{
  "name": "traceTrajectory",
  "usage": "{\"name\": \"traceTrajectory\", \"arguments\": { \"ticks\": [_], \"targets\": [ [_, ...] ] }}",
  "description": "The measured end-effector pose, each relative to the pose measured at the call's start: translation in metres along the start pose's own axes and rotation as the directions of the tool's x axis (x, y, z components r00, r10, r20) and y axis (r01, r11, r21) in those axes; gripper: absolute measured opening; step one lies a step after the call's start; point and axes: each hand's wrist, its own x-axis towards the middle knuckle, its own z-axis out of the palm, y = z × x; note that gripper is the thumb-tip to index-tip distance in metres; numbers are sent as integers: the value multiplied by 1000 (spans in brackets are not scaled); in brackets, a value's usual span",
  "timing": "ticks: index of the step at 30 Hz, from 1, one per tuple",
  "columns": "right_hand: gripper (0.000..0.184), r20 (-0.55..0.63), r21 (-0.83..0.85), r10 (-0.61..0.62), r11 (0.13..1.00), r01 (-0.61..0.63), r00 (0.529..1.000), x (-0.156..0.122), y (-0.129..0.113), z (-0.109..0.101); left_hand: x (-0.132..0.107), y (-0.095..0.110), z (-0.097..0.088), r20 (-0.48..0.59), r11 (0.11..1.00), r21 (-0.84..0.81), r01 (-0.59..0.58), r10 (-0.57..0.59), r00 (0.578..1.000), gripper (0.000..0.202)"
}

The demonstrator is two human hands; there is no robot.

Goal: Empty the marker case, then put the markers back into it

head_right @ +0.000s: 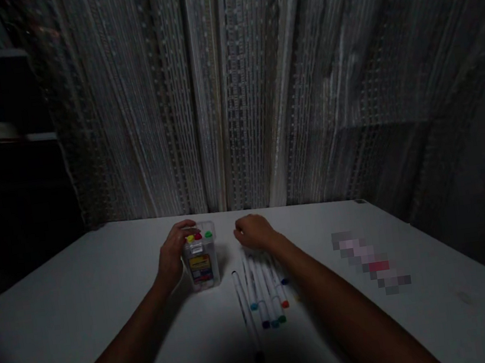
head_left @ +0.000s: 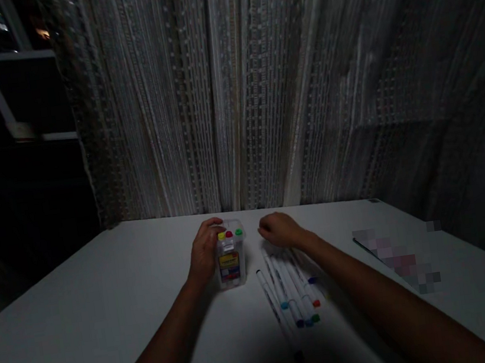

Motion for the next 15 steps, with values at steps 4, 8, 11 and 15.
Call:
{"name": "traceTrajectory", "arguments": {
  "ticks": [4,8,11,15],
  "targets": [
    [24,-127,221,-44,973,71,991,-31,-24,50,0,1,-1,-8,1000,0,-15,15,1000,46],
    [20,-420,310,-55,929,200,906,-37,-27,54,0,4,-2,-1,1000,17,-15,15,1000,48],
    [21,-766,316,14,879,358,642,-43,-32,2,0,3,-1,6,1000,16,-14,14,1000,49],
    [13,-957,259,144,819,512,253,-75,-49,-83,0,3,-1,-2,1000,1,-25,25,1000,48]
  ]
}}
